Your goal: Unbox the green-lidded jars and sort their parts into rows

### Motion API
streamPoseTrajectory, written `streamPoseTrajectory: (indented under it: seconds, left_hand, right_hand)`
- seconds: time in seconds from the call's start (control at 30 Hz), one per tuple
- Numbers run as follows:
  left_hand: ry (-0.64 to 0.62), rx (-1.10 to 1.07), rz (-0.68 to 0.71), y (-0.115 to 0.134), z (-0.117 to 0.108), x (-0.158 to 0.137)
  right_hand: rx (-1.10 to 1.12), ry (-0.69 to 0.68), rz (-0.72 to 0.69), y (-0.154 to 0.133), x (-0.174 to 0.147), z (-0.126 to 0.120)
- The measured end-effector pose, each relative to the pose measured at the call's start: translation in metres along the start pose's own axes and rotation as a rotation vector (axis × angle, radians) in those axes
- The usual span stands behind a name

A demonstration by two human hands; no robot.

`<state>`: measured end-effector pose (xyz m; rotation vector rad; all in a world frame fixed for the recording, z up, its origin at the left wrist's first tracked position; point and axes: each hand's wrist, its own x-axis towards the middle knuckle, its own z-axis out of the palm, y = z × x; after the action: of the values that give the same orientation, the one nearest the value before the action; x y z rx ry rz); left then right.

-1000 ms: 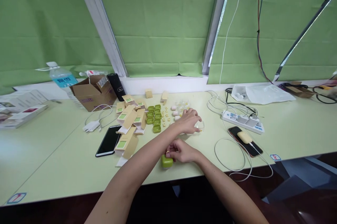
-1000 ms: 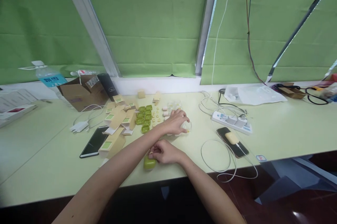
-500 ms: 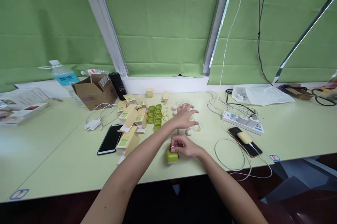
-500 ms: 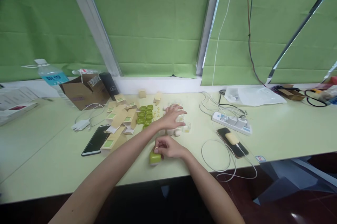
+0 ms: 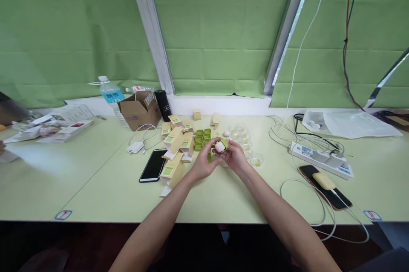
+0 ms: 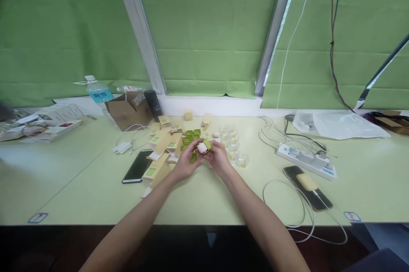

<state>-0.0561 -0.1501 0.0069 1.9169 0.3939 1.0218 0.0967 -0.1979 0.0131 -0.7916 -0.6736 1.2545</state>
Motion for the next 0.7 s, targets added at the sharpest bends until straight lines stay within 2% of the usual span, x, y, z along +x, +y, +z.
streamPoseTrajectory:
  seconds: [0.1, 0.23, 0.3, 0.37, 0.47, 0.57, 0.7]
  left_hand:
    - [0.094, -0.002, -0.071, -0.001, 0.011, 0.002]
    - [0.211, 0.060, -0.061, -0.004, 0.013, 0.002]
    - [0.288, 0.130, -0.030, -0.006, 0.010, 0.000]
    - [0.346, 0.213, -0.018, -0.008, 0.007, -0.001]
    - [0.375, 0.342, -0.038, -0.010, 0.006, -0.004]
    - [0.367, 0.401, -0.083, -0.011, 0.008, -0.006]
    - [0.332, 0.388, -0.117, -0.008, 0.010, -0.006]
  right_hand:
    - [0.027, -0.006, 0.012, 0.012, 0.003, 0.006]
    - [-0.143, 0.024, -0.020, 0.014, -0.005, 0.007]
    - [-0.300, 0.105, -0.183, 0.008, -0.011, 0.008]
    - [-0.518, 0.153, -0.431, 0.001, -0.018, 0.009]
    - [-0.887, 0.110, -0.715, -0.003, -0.026, 0.014]
    - [-1.110, 0.071, -0.852, 0.003, -0.029, 0.018]
    - [-1.208, 0.032, -0.873, 0.009, -0.026, 0.013]
